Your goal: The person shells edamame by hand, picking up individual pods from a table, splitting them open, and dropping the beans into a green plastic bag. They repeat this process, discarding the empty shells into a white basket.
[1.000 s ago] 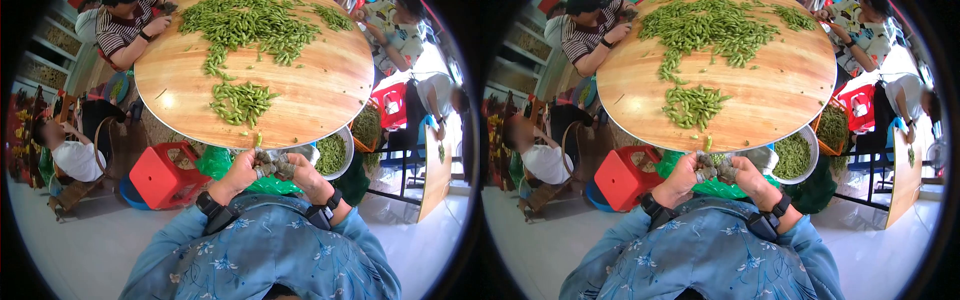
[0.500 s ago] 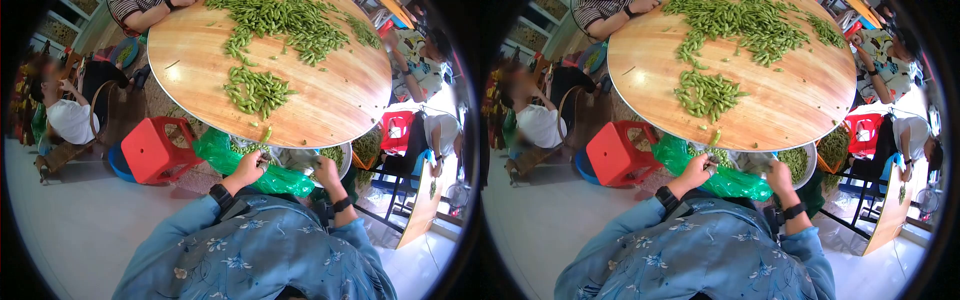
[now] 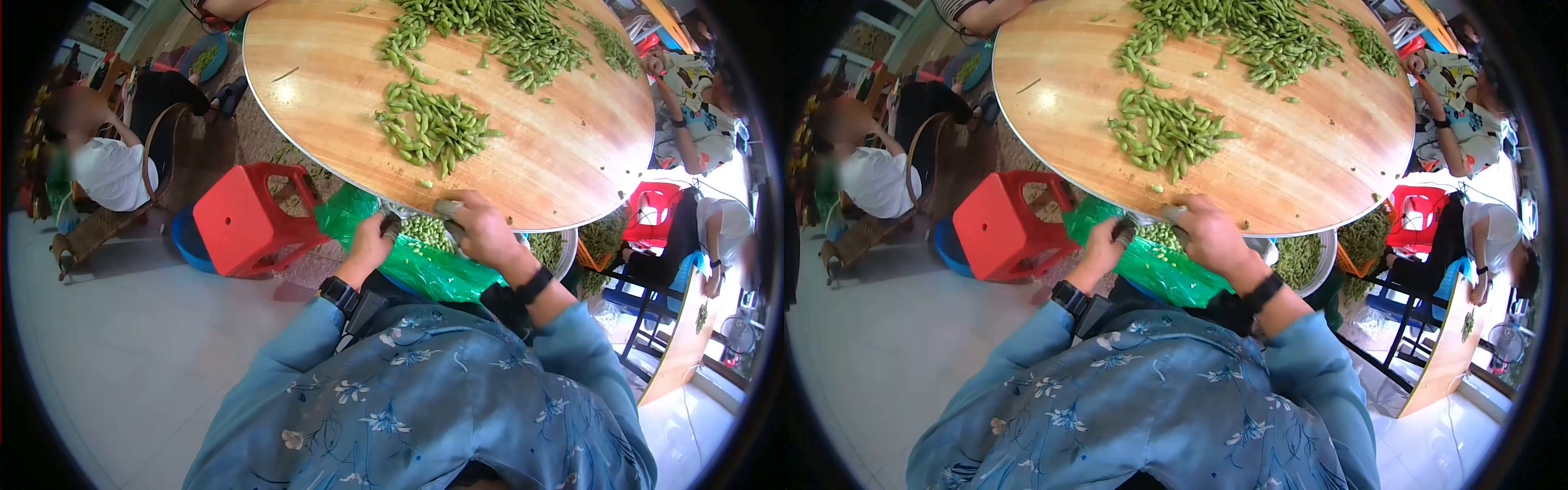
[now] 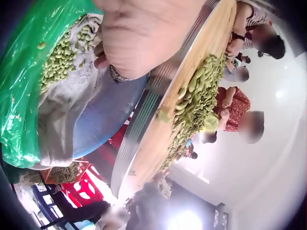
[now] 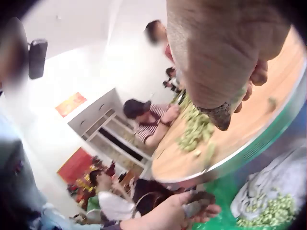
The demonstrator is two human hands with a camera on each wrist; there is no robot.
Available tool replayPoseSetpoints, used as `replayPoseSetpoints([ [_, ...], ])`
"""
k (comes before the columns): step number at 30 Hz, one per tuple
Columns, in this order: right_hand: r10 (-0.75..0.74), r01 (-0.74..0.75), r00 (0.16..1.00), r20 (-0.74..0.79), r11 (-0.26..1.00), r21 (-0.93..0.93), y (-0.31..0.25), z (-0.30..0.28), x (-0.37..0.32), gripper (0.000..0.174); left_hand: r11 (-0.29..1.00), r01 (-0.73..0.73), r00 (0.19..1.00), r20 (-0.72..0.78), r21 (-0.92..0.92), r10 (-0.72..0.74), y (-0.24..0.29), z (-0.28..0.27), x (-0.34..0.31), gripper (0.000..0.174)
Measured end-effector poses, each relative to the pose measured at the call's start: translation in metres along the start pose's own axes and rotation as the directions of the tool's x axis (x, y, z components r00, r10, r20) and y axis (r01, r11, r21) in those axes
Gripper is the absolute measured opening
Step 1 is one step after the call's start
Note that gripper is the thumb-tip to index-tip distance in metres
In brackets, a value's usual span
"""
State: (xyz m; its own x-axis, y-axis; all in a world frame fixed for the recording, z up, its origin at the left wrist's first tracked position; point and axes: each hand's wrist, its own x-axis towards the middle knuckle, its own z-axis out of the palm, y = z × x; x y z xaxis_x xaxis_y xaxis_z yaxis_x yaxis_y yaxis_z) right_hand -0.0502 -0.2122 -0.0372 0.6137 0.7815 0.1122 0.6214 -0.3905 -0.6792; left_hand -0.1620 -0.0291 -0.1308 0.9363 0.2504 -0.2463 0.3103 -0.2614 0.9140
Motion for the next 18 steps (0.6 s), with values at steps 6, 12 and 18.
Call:
replayPoseSetpoints([
  [6, 0.066, -0.064, 0.996, 0.064, 0.997, -0.033, 0.031, -0.012, -0.011, 0.034, 0.995, -0.034, 0.987, -0.156, -0.094, 0.019, 0.028, -0.022, 0.002, 0.014],
  [12, 0.455, -0.476, 0.879, -0.144, 0.854, -0.212, 0.061, -0.084, -0.105, 0.030, 0.947, -0.312, 0.925, -0.201, 0.077, 0.322, 0.081, -0.020, 0.033, 0.015],
  [18, 0.586, -0.703, 0.703, -0.404, 0.661, -0.264, 0.079, -0.080, -0.187, 0.028, 0.765, -0.469, 0.841, -0.041, 0.442, 0.539, 0.091, -0.004, 0.067, 0.024],
])
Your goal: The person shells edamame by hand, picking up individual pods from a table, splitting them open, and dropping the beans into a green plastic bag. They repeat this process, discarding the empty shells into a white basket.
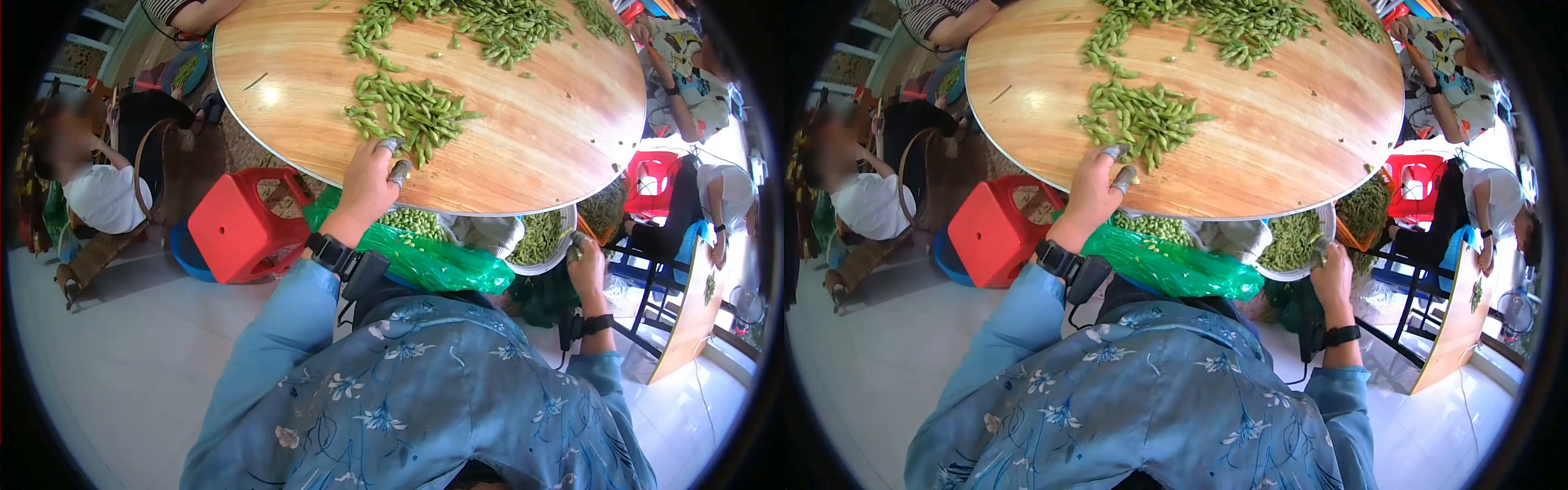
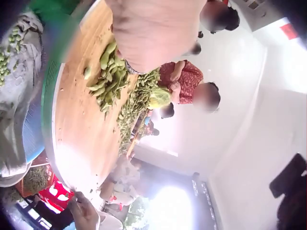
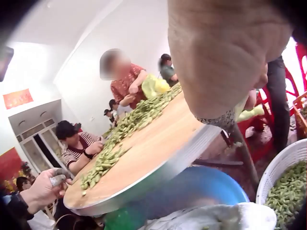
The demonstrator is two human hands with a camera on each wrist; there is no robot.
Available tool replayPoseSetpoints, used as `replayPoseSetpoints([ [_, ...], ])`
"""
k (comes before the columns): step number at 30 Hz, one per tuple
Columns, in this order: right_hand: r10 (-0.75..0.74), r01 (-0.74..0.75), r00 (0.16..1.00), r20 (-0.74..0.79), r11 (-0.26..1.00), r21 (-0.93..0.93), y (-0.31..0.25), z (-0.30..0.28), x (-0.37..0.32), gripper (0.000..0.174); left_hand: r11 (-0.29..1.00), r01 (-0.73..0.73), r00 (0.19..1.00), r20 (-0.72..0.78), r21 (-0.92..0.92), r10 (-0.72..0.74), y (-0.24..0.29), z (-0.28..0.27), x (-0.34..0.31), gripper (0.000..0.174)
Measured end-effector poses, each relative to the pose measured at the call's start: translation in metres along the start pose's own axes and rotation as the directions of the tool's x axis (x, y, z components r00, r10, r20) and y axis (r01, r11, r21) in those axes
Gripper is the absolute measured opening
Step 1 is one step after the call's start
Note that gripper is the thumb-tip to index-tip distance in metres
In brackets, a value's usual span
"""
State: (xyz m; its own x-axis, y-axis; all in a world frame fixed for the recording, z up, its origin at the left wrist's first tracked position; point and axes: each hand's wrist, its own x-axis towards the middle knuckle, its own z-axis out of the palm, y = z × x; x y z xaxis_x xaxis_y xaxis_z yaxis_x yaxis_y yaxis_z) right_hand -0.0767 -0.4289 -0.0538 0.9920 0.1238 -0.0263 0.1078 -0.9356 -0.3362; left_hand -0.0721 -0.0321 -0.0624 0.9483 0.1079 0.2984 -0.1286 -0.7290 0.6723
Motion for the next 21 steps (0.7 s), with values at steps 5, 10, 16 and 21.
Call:
replayPoseSetpoints([
  [5, 0.070, -0.094, 0.968, 0.241, 0.991, 0.091, -0.008, 0.027, -0.022, 0.023, 0.989, -0.061, 0.983, 0.178, 0.136, 0.037, -0.006, 0.013, 0.005, 0.020],
  [10, 0.016, -0.051, 0.940, 0.340, 0.994, 0.093, -0.026, 0.040, -0.021, 0.012, 0.996, -0.056, 0.993, 0.111, 0.065, 0.049, -0.008, 0.011, 0.004, 0.014],
  [16, -0.133, 0.071, 0.929, 0.344, 0.980, 0.187, -0.049, 0.046, -0.010, 0.011, 1.000, -0.013, 0.993, 0.118, 0.002, 0.013, -0.002, 0.004, -0.001, 0.014],
  [21, -0.161, 0.088, 0.921, 0.355, 0.973, 0.212, -0.054, 0.052, -0.006, 0.012, 0.993, -0.055, 0.956, 0.293, 0.106, 0.022, -0.004, 0.015, -0.013, 0.012],
])
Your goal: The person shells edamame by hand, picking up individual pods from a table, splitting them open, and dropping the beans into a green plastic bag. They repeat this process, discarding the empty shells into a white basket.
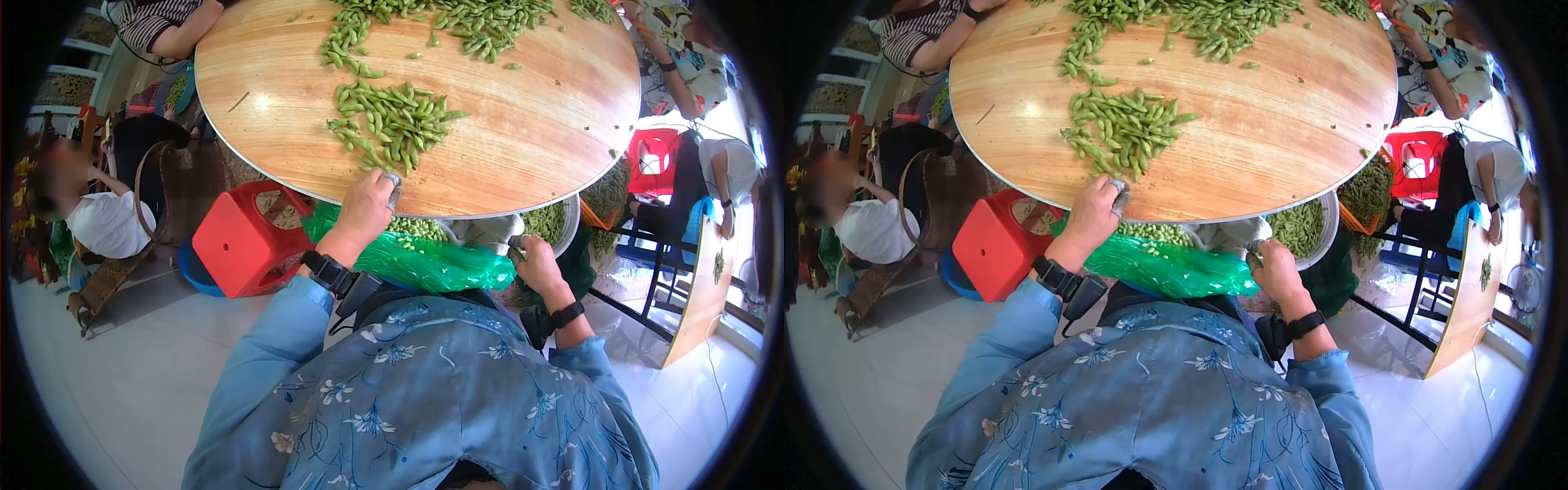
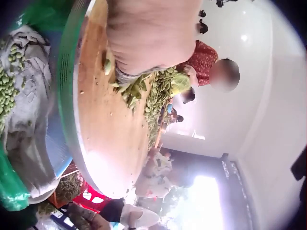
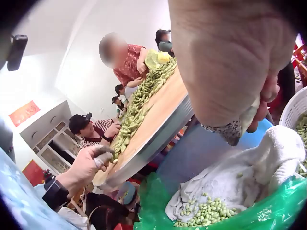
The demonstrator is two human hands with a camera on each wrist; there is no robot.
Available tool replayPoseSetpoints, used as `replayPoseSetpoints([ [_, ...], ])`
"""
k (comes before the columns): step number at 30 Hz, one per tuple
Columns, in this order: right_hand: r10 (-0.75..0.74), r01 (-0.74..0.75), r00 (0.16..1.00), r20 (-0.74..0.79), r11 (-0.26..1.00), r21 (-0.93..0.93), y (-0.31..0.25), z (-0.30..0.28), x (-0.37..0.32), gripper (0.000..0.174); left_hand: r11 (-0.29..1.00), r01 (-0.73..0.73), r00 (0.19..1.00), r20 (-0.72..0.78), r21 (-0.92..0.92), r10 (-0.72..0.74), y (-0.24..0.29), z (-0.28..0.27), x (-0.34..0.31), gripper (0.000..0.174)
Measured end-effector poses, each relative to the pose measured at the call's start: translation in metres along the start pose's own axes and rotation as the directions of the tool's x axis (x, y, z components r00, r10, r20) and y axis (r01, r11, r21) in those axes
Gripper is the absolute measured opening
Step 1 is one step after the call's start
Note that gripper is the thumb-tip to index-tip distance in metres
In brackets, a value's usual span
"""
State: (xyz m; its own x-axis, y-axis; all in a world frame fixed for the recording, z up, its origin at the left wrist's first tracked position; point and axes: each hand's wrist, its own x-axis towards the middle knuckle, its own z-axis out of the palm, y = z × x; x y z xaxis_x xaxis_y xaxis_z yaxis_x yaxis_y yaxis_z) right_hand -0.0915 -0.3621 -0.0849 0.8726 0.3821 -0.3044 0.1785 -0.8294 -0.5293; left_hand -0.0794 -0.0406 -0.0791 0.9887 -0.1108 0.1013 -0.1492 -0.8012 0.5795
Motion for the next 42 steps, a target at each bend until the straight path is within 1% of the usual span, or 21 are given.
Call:
replayPoseSetpoints([
  [2, 0.005, -0.005, 1.000, 0.001, 1.000, -0.013, 0.002, 0.003, -0.001, 0.012, 0.994, -0.112, 0.994, -0.015, 0.012, 0.112, 0.002, 0.001, -0.006, 0.010],
  [9, 0.051, -0.050, 0.998, 0.028, 0.998, -0.047, 0.000, 0.003, -0.004, 0.013, 0.966, -0.252, 0.961, 0.099, -0.065, 0.257, 0.015, 0.014, -0.042, 0.008],
  [11, 0.071, -0.070, 0.997, 0.036, 0.997, -0.011, 0.001, 0.009, -0.005, 0.013, 0.961, -0.225, 0.924, 0.277, -0.159, 0.262, 0.012, 0.024, -0.050, 0.012],
  [12, 0.088, -0.089, 0.995, 0.050, 0.996, 0.024, 0.003, 0.014, -0.006, 0.013, 0.987, -0.088, 0.892, 0.431, -0.131, 0.137, 0.006, 0.032, -0.054, 0.023],
  [13, 0.095, -0.096, 0.994, 0.048, 0.995, 0.024, 0.004, 0.018, -0.005, 0.013, 0.986, -0.092, 0.889, 0.434, -0.136, 0.143, -0.002, 0.044, -0.059, 0.023],
  [15, 0.123, -0.120, 0.974, 0.193, 0.992, -0.023, 0.004, 0.028, -0.003, 0.017, 0.990, -0.131, 0.947, 0.301, 0.057, 0.108, -0.022, 0.071, -0.075, 0.033],
  [17, 0.134, -0.121, 0.966, 0.221, 0.990, -0.072, 0.015, 0.048, -0.003, 0.020, 0.993, -0.084, 0.932, 0.359, 0.084, 0.048, -0.033, 0.080, -0.086, 0.040],
  [18, 0.134, -0.100, 0.947, 0.292, 0.987, -0.129, 0.018, 0.055, -0.002, 0.022, 0.991, -0.010, 0.762, 0.643, 0.136, -0.081, -0.033, 0.074, -0.084, 0.037],
  [19, 0.135, -0.072, 0.922, 0.362, 0.981, -0.183, 0.022, 0.065, -0.001, 0.023, 0.977, 0.042, 0.496, 0.844, 0.211, -0.203, -0.034, 0.070, -0.083, 0.034],
  [22, 0.165, -0.031, 0.845, 0.508, 0.964, -0.263, 0.028, 0.080, -0.008, 0.035, 0.981, 0.031, 0.454, 0.872, 0.190, -0.183, -0.046, 0.071, -0.103, 0.030],
  [23, 0.190, -0.024, 0.802, 0.567, 0.957, -0.288, 0.020, 0.076, -0.009, 0.041, 0.980, 0.029, 0.452, 0.873, 0.195, -0.187, -0.050, 0.070, -0.109, 0.030],
  [25, 0.212, -0.048, 0.780, 0.588, 0.958, -0.282, 0.013, 0.067, -0.010, 0.050, 0.990, -0.012, 0.570, 0.814, 0.138, -0.107, -0.051, 0.068, -0.114, 0.028],
  [30, 0.161, 0.020, 0.712, 0.683, 0.968, -0.250, 0.018, 0.066, -0.015, 0.049, 0.990, 0.004, 0.536, 0.835, 0.143, -0.122, -0.050, 0.070, -0.107, 0.028],
  [32, 0.187, -0.037, 0.744, 0.642, 0.970, -0.239, 0.021, 0.066, -0.017, 0.047, 0.991, 0.008, 0.521, 0.845, 0.136, -0.120, -0.049, 0.070, -0.106, 0.028],
  [34, 0.208, -0.087, 0.769, 0.605, 0.971, -0.223, 0.026, 0.067, -0.018, 0.045, 0.989, 0.125, 0.613, 0.778, 0.077, -0.138, -0.049, 0.070, -0.108, 0.028],
  [36, 0.130, -0.075, 0.874, 0.469, 0.988, -0.135, 0.035, 0.065, -0.016, 0.039, 0.988, 0.129, 0.663, 0.734, 0.086, -0.150, -0.052, 0.074, -0.114, 0.028],
  [37, 0.126, -0.071, 0.874, 0.470, 0.989, -0.133, 0.035, 0.065, -0.016, 0.039, 0.987, 0.129, 0.711, 0.685, 0.095, -0.159, -0.054, 0.077, -0.116, 0.027],
  [38, 0.168, -0.114, 0.874, 0.457, 0.983, -0.144, 0.035, 0.064, -0.014, 0.037, 0.987, 0.131, 0.712, 0.684, 0.097, -0.162, -0.056, 0.080, -0.117, 0.027],
  [40, 0.207, -0.165, 0.886, 0.416, 0.977, -0.134, 0.035, 0.064, -0.015, 0.033, 0.990, -0.058, 0.676, 0.734, 0.131, -0.058, -0.056, 0.081, -0.115, 0.025],
  [41, 0.209, -0.167, 0.884, 0.419, 0.977, -0.135, 0.035, 0.065, -0.015, 0.033, 0.990, -0.056, 0.674, 0.737, 0.129, -0.058, -0.056, 0.084, -0.113, 0.025],
  [42, 0.215, -0.173, 0.887, 0.409, 0.975, -0.139, 0.029, 0.060, -0.016, 0.032, 0.988, 0.007, 0.621, 0.774, 0.152, -0.124, -0.052, 0.082, -0.104, 0.024],
])
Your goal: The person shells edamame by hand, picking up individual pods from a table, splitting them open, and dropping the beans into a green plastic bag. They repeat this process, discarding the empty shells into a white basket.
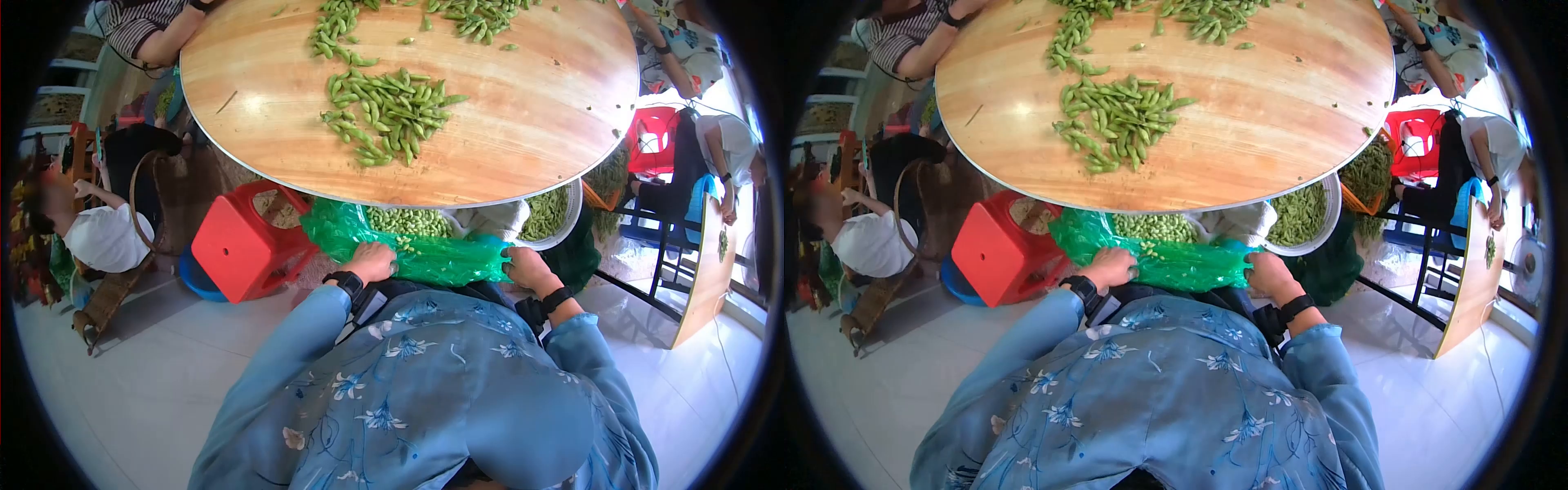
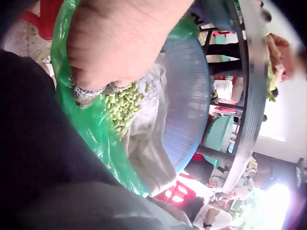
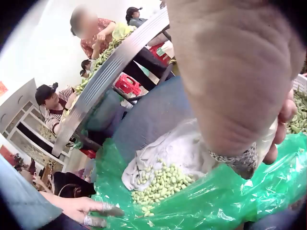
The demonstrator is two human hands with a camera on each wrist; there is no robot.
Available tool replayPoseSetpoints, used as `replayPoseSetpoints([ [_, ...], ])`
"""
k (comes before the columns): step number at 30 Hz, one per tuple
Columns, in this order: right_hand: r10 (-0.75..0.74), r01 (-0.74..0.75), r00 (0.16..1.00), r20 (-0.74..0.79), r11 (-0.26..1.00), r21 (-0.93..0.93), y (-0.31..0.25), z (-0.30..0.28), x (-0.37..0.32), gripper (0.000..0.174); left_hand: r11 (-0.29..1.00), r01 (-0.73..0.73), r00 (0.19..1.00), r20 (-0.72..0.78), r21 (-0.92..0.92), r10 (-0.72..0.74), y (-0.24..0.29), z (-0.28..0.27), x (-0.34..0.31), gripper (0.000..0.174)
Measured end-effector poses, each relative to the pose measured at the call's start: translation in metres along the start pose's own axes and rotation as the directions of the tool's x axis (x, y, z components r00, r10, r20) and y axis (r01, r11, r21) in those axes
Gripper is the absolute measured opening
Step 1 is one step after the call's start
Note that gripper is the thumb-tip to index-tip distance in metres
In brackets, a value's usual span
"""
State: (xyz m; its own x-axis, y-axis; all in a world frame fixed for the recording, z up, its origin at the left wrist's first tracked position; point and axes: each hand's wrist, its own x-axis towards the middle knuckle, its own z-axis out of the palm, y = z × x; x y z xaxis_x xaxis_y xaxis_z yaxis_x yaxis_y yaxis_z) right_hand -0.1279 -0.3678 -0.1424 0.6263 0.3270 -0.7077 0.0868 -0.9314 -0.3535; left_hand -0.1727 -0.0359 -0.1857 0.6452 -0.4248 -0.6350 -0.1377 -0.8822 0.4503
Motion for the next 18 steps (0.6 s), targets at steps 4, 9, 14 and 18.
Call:
replayPoseSetpoints([
  [4, 0.033, -0.031, 0.999, -0.039, 0.999, 0.041, -0.009, -0.005, -0.010, 0.029, 0.991, 0.063, 0.995, -0.066, -0.120, -0.071, -0.008, 0.001, 0.019, 0.020],
  [9, 0.040, -0.039, 0.999, -0.032, 0.999, 0.030, -0.018, -0.016, -0.023, 0.026, 0.926, 0.059, 0.888, -0.403, -0.373, -0.220, -0.031, 0.032, 0.057, 0.012],
  [14, 0.057, -0.057, 0.998, -0.017, 0.998, -0.012, -0.007, -0.014, -0.027, 0.023, 0.944, 0.170, 0.894, -0.359, -0.282, -0.268, -0.024, 0.029, 0.069, 0.019],
  [18, 0.033, -0.030, 0.996, -0.077, 0.999, 0.037, -0.002, -0.011, -0.024, 0.019, 0.978, 0.165, 0.984, -0.043, -0.128, -0.172, -0.034, 0.048, 0.076, 0.017],
])
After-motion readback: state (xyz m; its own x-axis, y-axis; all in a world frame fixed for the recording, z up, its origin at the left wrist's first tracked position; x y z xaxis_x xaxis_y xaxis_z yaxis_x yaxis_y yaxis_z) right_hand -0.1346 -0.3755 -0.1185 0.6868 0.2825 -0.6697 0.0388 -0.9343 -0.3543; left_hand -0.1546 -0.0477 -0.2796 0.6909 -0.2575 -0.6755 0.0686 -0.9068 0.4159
